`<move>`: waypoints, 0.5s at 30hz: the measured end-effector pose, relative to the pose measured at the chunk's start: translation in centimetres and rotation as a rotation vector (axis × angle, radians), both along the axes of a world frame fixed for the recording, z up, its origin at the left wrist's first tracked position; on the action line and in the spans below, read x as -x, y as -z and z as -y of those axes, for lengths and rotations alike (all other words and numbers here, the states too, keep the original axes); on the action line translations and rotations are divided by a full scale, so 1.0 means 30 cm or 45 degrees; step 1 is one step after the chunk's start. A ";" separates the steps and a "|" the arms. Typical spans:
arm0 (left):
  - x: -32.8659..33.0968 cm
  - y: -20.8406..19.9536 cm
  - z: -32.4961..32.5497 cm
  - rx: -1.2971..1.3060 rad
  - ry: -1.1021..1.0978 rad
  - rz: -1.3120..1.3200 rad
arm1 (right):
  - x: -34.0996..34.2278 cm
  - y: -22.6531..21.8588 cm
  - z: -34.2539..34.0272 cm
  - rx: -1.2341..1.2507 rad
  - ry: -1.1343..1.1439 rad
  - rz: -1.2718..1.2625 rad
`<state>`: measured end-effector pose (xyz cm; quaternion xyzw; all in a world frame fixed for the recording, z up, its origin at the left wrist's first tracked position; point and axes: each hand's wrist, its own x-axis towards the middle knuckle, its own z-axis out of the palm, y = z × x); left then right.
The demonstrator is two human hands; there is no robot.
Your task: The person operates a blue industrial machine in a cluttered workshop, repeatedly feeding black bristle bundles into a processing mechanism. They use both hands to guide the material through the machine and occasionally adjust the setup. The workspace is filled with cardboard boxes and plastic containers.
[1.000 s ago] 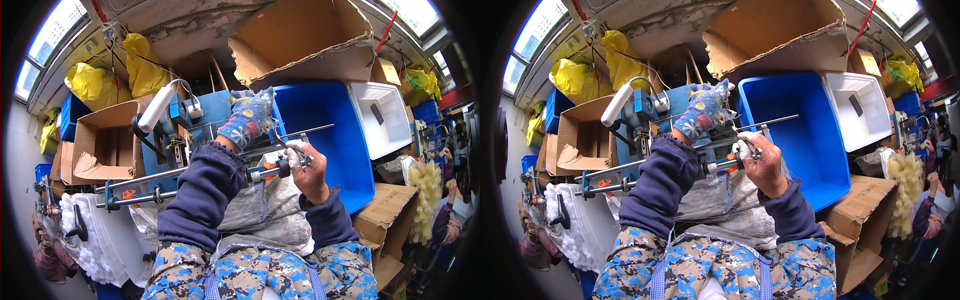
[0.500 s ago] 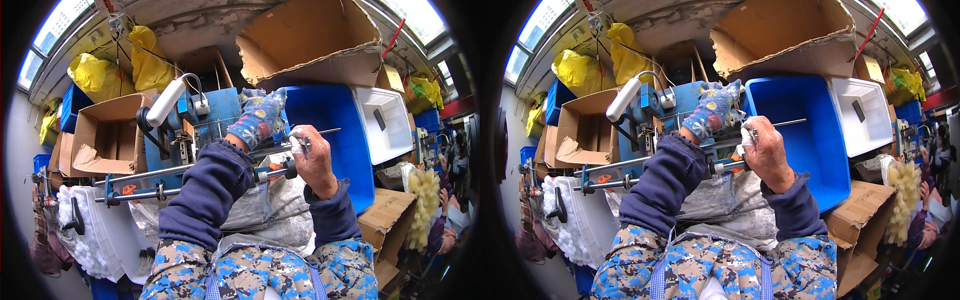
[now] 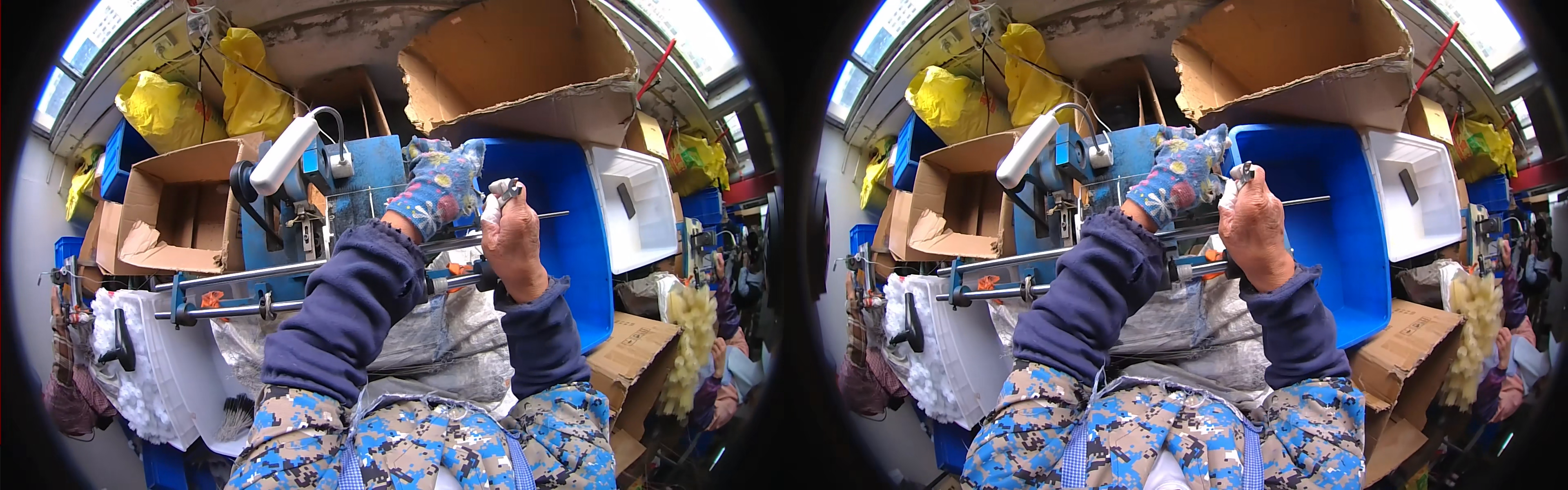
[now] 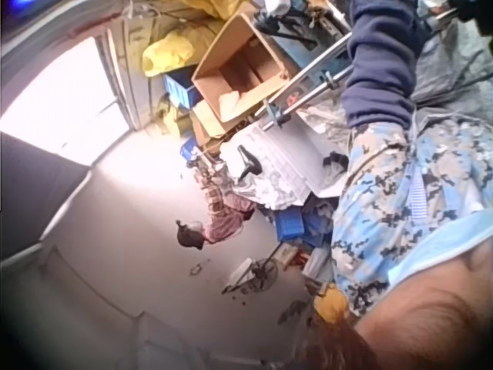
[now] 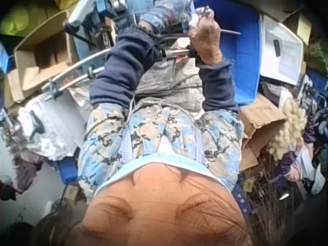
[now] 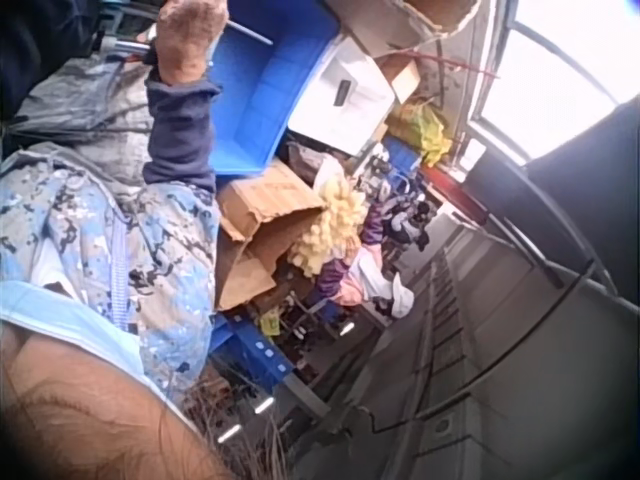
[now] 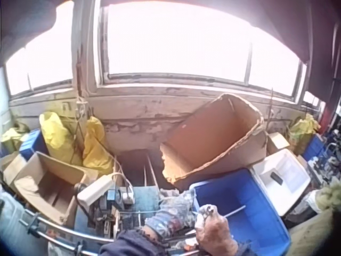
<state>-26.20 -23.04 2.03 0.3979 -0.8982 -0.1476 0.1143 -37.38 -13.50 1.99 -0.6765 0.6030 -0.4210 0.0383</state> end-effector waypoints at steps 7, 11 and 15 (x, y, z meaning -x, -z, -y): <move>-0.010 -0.011 -0.007 -0.001 -0.013 -0.095 | -0.003 -0.023 -0.005 -0.284 -0.001 0.051; 0.002 0.010 -0.009 0.070 -0.058 -0.067 | -0.005 -0.032 -0.004 -0.294 0.004 0.060; -0.004 -0.017 -0.008 -0.050 -0.045 -0.084 | 0.002 -0.024 -0.001 -0.259 -0.004 0.046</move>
